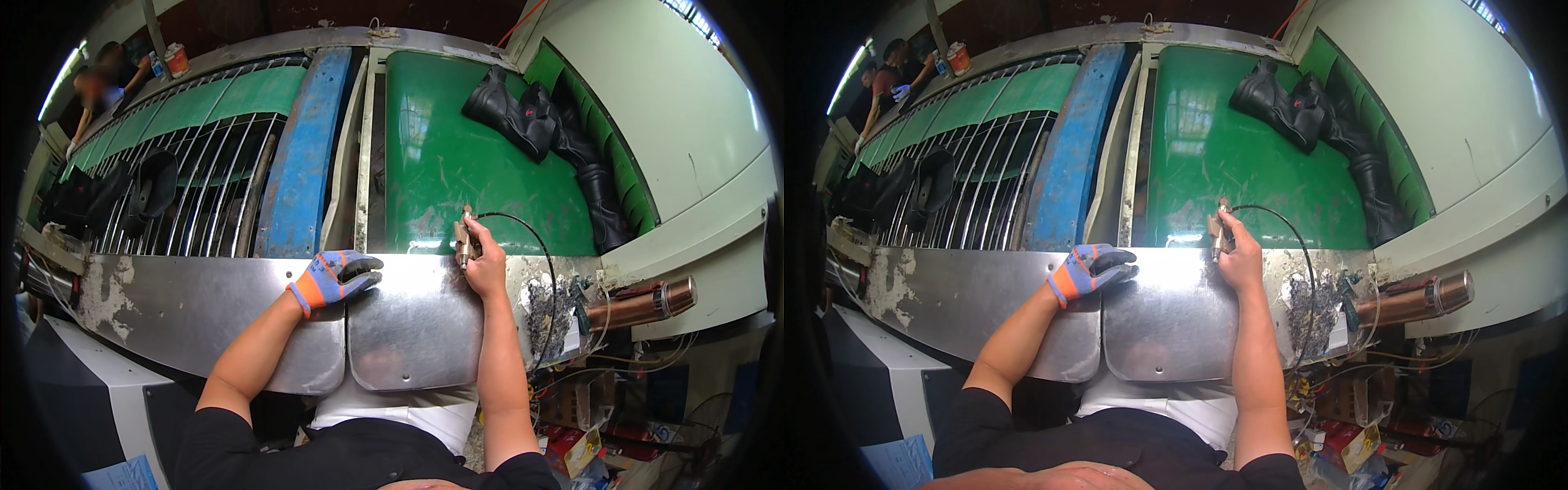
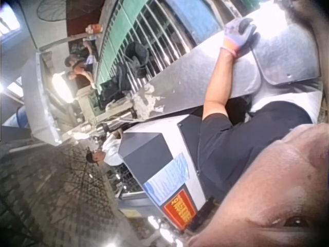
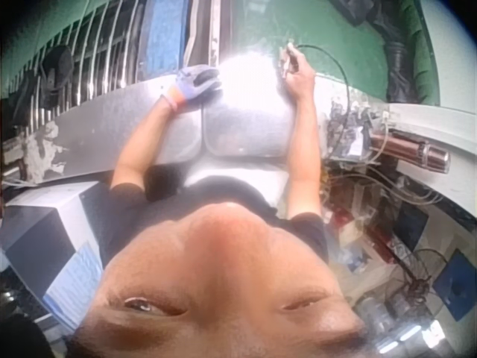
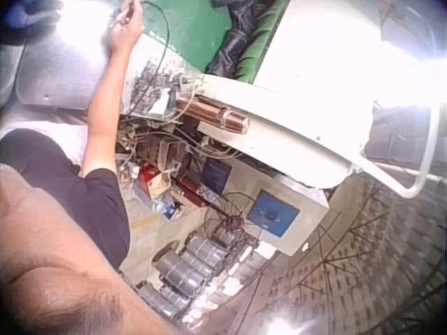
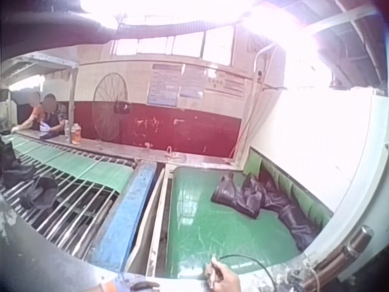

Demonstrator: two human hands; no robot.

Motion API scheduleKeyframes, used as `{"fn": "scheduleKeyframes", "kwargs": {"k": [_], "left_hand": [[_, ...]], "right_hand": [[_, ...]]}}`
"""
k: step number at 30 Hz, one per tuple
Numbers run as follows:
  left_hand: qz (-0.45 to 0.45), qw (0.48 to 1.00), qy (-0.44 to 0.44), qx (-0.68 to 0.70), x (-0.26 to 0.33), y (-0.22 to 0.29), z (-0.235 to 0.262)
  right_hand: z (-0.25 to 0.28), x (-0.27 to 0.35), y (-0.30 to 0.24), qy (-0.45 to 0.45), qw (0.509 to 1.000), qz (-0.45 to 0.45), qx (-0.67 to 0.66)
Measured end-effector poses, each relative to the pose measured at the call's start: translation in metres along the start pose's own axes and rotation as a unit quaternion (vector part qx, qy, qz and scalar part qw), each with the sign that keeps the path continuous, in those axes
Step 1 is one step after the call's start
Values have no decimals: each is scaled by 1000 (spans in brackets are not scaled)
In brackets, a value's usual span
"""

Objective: The person uses a small tool to trim and finish the edges of black boots, places the finished boots onto a conveyor belt, and opens a metal container at the workstation.

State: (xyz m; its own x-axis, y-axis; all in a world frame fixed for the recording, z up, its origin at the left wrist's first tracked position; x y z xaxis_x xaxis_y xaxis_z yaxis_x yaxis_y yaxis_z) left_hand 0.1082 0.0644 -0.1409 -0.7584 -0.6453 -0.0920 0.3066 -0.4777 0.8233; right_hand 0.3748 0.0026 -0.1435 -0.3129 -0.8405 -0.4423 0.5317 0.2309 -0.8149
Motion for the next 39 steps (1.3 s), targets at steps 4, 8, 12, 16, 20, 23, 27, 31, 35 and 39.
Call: {"fn": "scheduleKeyframes", "kwargs": {"k": [4,8,12,16,20,23,27,31,35,39], "left_hand": [[2,1000,-2,-1,-1,0,0],[13,1000,-3,11,-1,-3,-2],[2,1000,2,-1,-1,-2,0],[35,999,-27,-11,-2,-7,-4],[10,1000,-14,4,-1,-1,-2],[12,1000,-16,-10,-1,-5,-2],[-2,1000,-11,-19,-1,-4,-2],[11,1000,-17,-5,-2,0,-2],[15,1000,-19,-16,-1,-2,-2],[17,1000,-13,7,0,-1,-1]], "right_hand": [[1,-1,-4,6,1000,11,-1],[-1,0,-5,4,1000,6,-11],[0,-1,-9,-1,1000,-3,-9],[1,-2,-6,4,1000,1,-1],[1,-2,-5,2,1000,1,-2],[-1,-1,-12,8,1000,30,1],[0,-2,-5,-2,999,-27,-20],[1,-1,-5,-1,1000,-17,-12],[-2,0,-7,-5,1000,-9,-11],[0,-1,-5,-1,1000,-13,-10]]}}
Point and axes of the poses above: each hand's wrist, its own x-axis away from the middle knuckle, its own z-axis out of the back of the hand, y = z × x, the point moved 9 cm from there along -x, towards the middle knuckle, and after that the axes turned 12 degrees about -x, right-handed, at the moved point
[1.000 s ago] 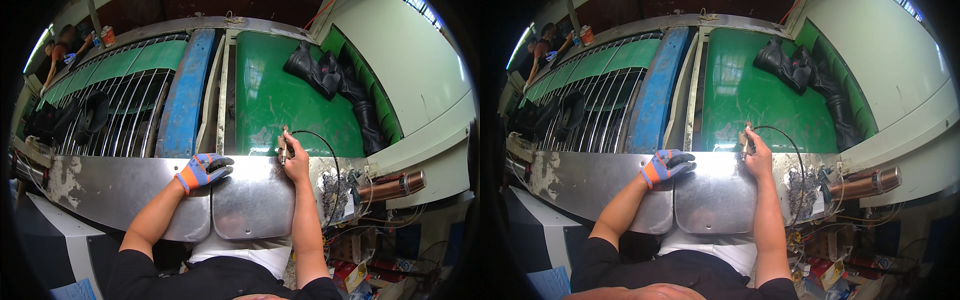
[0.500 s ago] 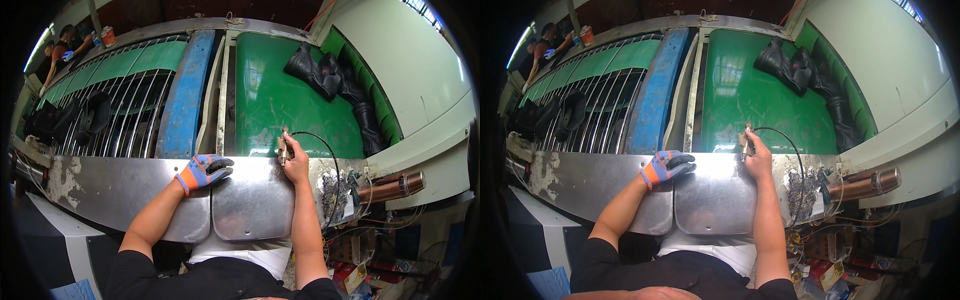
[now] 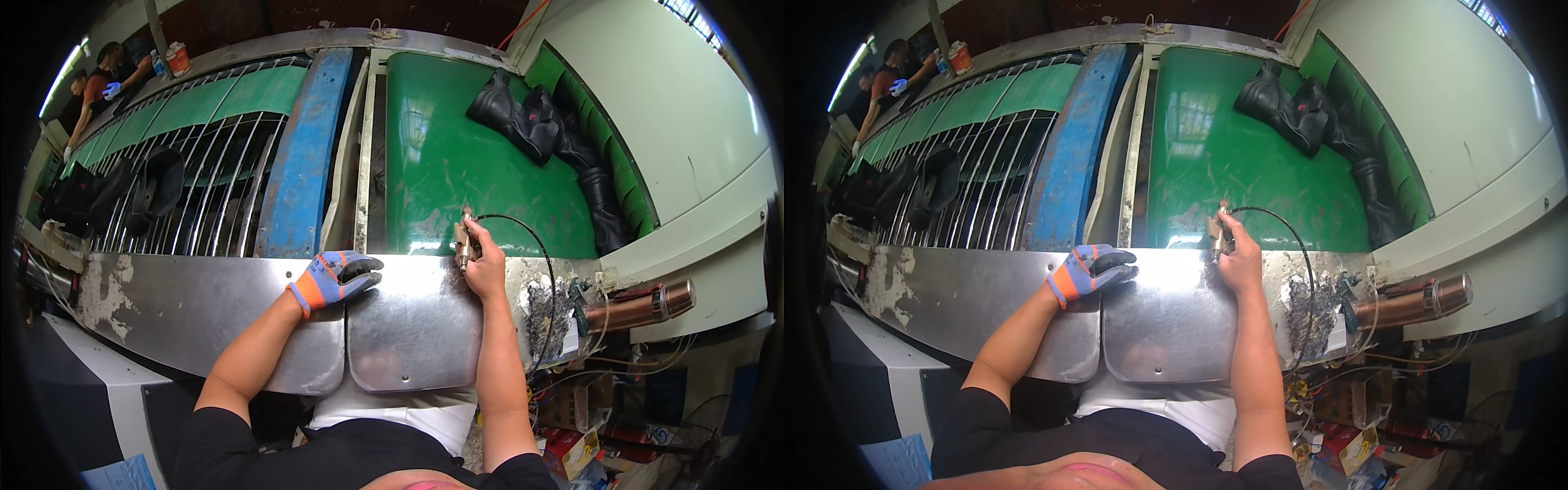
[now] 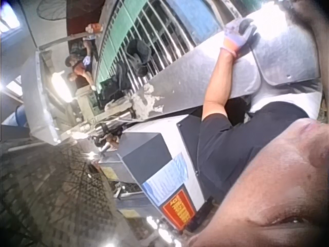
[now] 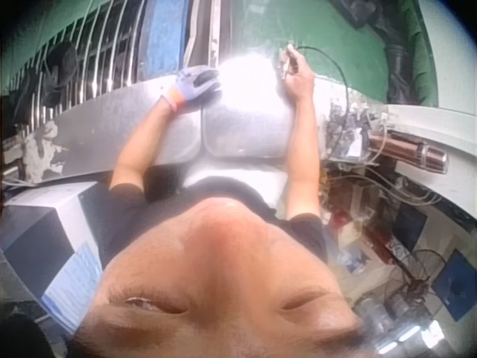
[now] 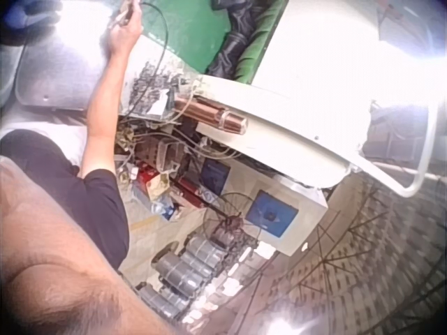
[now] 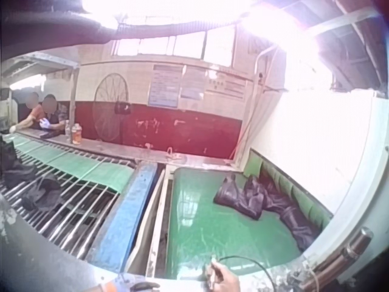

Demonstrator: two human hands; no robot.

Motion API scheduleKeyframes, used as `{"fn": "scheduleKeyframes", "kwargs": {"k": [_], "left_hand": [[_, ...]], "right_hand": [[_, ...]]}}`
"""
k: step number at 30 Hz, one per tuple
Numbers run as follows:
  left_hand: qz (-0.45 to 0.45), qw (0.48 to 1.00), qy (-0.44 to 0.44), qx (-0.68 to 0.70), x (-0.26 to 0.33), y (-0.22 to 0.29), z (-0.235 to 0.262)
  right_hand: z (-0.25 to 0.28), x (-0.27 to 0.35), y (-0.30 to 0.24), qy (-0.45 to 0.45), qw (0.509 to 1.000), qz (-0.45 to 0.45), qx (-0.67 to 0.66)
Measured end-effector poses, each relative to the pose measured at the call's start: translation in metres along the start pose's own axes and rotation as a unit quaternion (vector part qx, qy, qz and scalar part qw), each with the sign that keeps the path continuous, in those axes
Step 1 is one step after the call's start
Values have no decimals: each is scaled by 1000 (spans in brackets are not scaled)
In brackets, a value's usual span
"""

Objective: The person uses a small tool to trim and finish the edges of black boots, places the finished boots onto a conveyor belt, and opens a metal container at the workstation.

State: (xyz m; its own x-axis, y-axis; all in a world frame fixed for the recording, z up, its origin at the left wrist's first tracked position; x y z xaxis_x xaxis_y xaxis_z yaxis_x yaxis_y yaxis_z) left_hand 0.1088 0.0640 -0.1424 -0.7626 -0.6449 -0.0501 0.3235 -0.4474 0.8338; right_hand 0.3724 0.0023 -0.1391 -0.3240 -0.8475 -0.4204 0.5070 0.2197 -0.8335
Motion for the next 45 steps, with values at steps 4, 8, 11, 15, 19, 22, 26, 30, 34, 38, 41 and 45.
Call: {"fn": "scheduleKeyframes", "kwargs": {"k": [4,8,11,15,19,22,26,30,34,38,41,45], "left_hand": [[-14,999,-2,-49,-1,-3,0],[18,998,3,57,-1,-12,-2],[47,994,-7,100,-3,-18,-3],[71,988,-12,138,-3,-18,0],[115,971,-36,206,-1,-21,-4],[95,972,-31,213,-2,-25,-4],[92,972,-26,214,-3,-27,-3],[90,973,-8,213,-4,-27,-3],[83,972,-10,220,-6,-33,-5],[67,980,-19,189,-9,-40,-4],[56,980,-12,192,-10,-35,-3],[64,978,-14,198,-9,-37,-4]], "right_hand": [[0,-1,-2,5,1000,16,5],[-3,1,-3,-3,1000,19,18],[-7,2,-13,-34,996,43,70],[-8,10,-18,-78,989,24,124],[7,19,-14,-120,986,-29,115],[12,25,-16,-146,978,-30,146],[14,30,-27,-143,973,-74,163],[16,32,-29,-131,975,-74,163],[20,30,-28,-104,981,-42,158],[13,32,-37,-101,981,-52,160],[12,37,-38,-109,977,-44,176],[13,59,-47,-124,974,-53,180]]}}
Point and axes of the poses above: each hand's wrist, its own x-axis away from the middle knuckle, its own z-axis out of the back of the hand, y = z × x, the point moved 9 cm from there along -x, towards the middle knuckle, and after that the axes turned 12 degrees about -x, right-handed, at the moved point
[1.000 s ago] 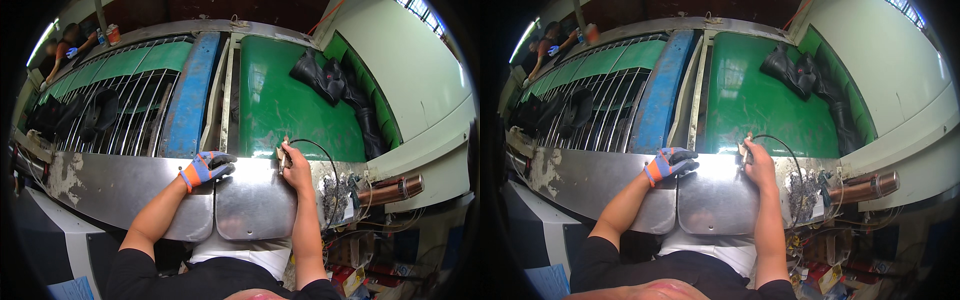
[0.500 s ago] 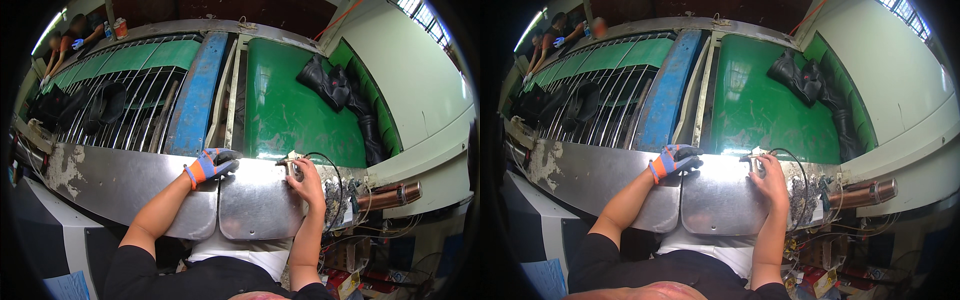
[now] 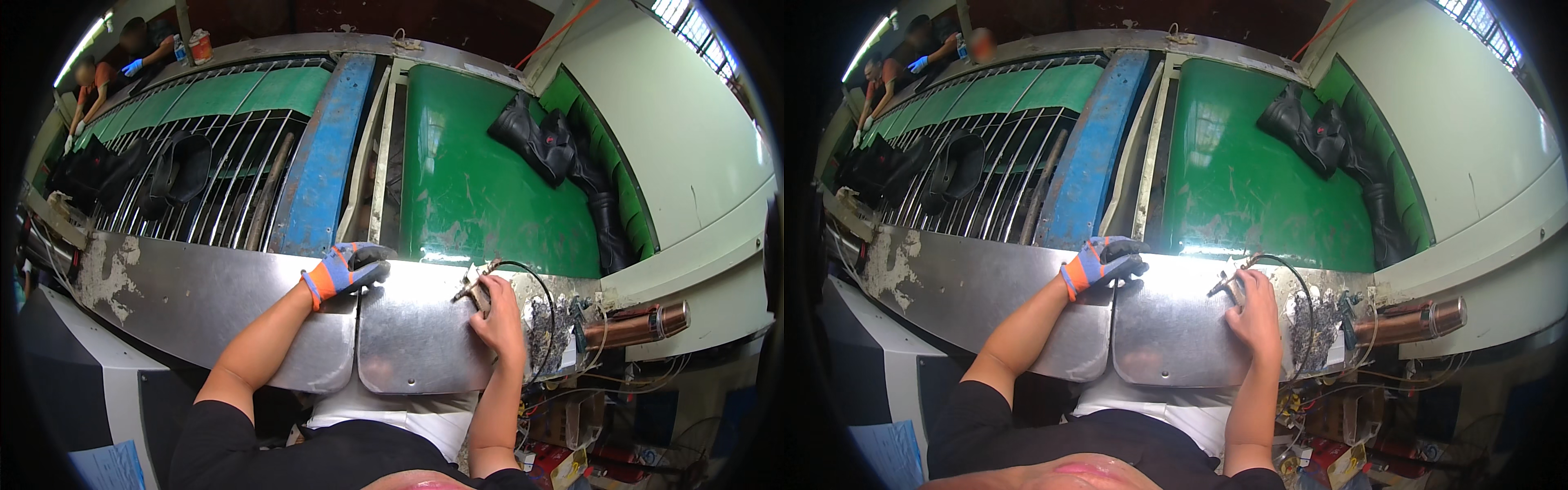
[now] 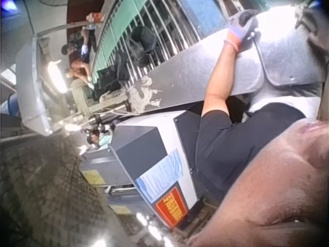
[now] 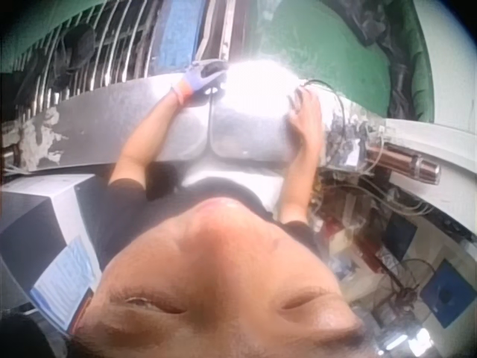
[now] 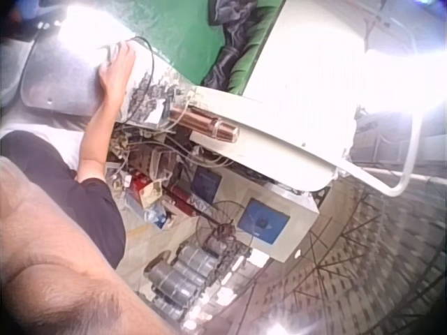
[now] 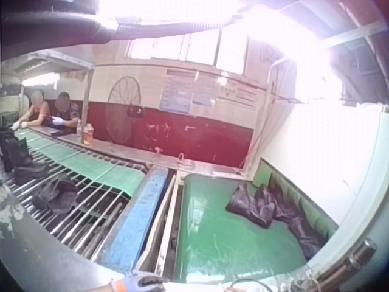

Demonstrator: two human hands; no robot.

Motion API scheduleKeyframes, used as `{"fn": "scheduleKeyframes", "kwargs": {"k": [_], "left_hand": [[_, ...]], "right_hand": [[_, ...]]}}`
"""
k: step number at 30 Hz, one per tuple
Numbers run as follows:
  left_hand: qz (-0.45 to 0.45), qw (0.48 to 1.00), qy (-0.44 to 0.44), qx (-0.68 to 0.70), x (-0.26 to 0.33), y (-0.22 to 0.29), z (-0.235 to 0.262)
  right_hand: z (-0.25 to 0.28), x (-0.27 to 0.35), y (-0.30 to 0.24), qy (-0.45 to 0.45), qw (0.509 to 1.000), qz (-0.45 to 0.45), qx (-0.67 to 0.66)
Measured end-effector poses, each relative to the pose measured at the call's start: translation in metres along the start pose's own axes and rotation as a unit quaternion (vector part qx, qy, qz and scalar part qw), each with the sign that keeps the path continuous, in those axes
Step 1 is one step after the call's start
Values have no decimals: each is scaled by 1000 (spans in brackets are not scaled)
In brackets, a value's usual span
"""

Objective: The person uses a small tool to trim and finish the edges of black boots, places the finished boots onto a conveyor belt, and opens a metal container at the workstation.

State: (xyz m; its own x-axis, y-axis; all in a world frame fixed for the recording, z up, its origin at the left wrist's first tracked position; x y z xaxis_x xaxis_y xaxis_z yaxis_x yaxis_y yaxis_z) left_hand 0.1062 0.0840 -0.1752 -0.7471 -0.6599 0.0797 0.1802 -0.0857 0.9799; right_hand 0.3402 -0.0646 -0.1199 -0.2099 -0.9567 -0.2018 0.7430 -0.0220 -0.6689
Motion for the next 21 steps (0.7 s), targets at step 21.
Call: {"fn": "scheduleKeyframes", "kwargs": {"k": [21], "left_hand": [[-75,989,113,-58,-10,3,16]], "right_hand": [[21,58,13,142,986,77,-45]]}}
Point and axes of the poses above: each hand's wrist, its own x-axis away from the middle knuckle, its own z-axis out of the back of the hand, y = z × x, the point moved 9 cm from there along -x, towards the middle knuckle, and after that the axes turned 12 degrees about -x, right-handed, at the moved point
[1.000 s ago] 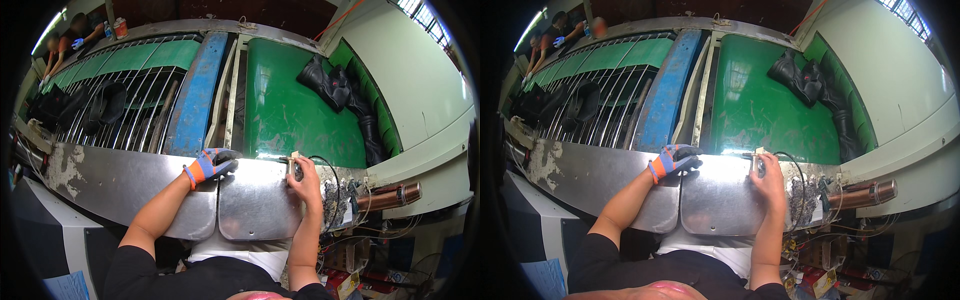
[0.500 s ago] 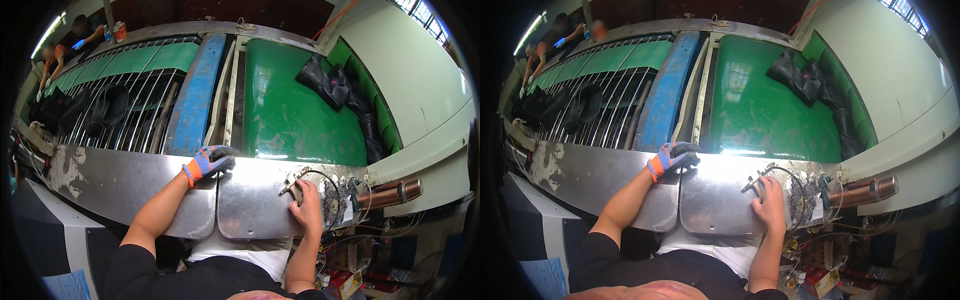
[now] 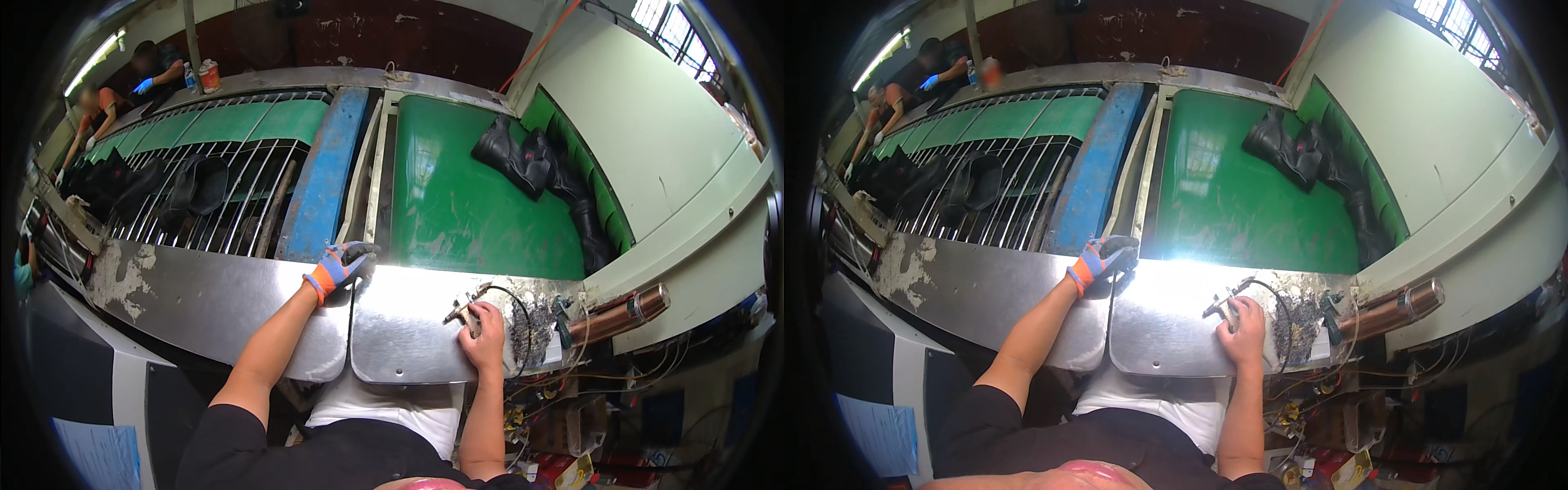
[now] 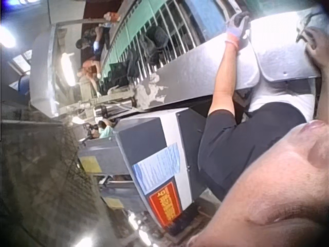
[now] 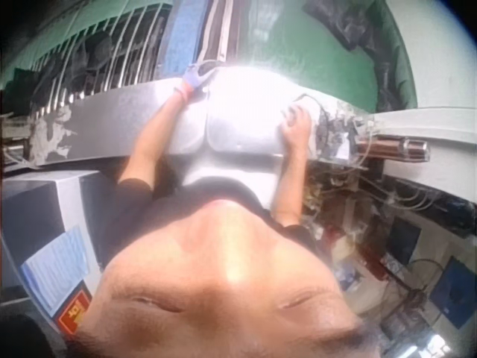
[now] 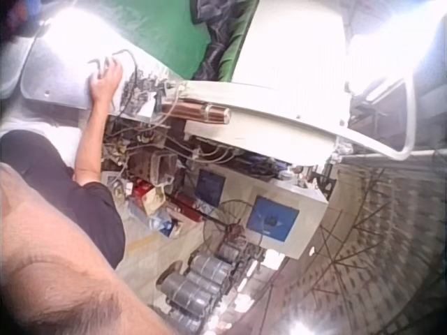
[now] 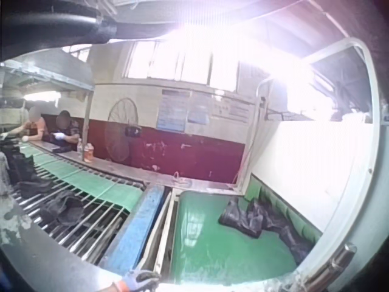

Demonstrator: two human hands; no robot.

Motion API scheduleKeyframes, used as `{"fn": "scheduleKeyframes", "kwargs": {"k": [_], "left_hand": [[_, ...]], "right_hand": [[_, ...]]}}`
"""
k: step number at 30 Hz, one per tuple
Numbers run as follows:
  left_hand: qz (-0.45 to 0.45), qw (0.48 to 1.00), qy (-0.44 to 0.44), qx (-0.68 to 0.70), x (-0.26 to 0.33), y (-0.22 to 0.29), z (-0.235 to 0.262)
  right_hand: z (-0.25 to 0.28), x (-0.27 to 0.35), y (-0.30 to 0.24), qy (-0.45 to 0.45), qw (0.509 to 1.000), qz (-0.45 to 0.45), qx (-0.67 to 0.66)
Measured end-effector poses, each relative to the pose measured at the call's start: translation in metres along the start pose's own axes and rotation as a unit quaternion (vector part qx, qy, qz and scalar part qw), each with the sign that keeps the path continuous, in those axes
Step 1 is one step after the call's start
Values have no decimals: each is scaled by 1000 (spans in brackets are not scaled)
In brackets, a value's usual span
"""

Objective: The person uses a small tool to trim and finish the edges of black boots, places the finished boots onto a conveyor belt, and opens a metal container at the workstation.

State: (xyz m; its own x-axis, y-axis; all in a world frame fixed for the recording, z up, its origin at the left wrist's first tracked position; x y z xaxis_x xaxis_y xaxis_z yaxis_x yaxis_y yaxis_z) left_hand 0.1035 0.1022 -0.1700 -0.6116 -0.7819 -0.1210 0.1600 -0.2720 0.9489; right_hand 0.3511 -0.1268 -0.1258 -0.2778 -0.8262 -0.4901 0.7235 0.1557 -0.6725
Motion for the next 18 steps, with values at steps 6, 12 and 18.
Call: {"fn": "scheduleKeyframes", "kwargs": {"k": [6,12,18], "left_hand": [[14,999,20,-22,6,15,-3],[2,997,32,-68,9,12,2],[-31,980,51,-188,0,5,1]], "right_hand": [[2,1,1,-2,1000,9,-3],[-1,3,1,-2,1000,13,-25],[1,2,4,-3,1000,5,-31]]}}
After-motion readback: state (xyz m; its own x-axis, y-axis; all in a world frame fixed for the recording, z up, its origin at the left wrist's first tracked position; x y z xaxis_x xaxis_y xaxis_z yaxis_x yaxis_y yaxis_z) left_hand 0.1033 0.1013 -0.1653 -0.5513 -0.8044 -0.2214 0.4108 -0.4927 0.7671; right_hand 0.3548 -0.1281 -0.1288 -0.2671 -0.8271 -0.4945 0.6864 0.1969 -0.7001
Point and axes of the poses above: each hand's wrist, its own x-axis away from the middle knuckle, its own z-axis out of the back of the hand, y = z × x, the point moved 9 cm from there along -x, towards the middle knuckle, and after that the axes turned 12 degrees about -x, right-handed, at the moved point
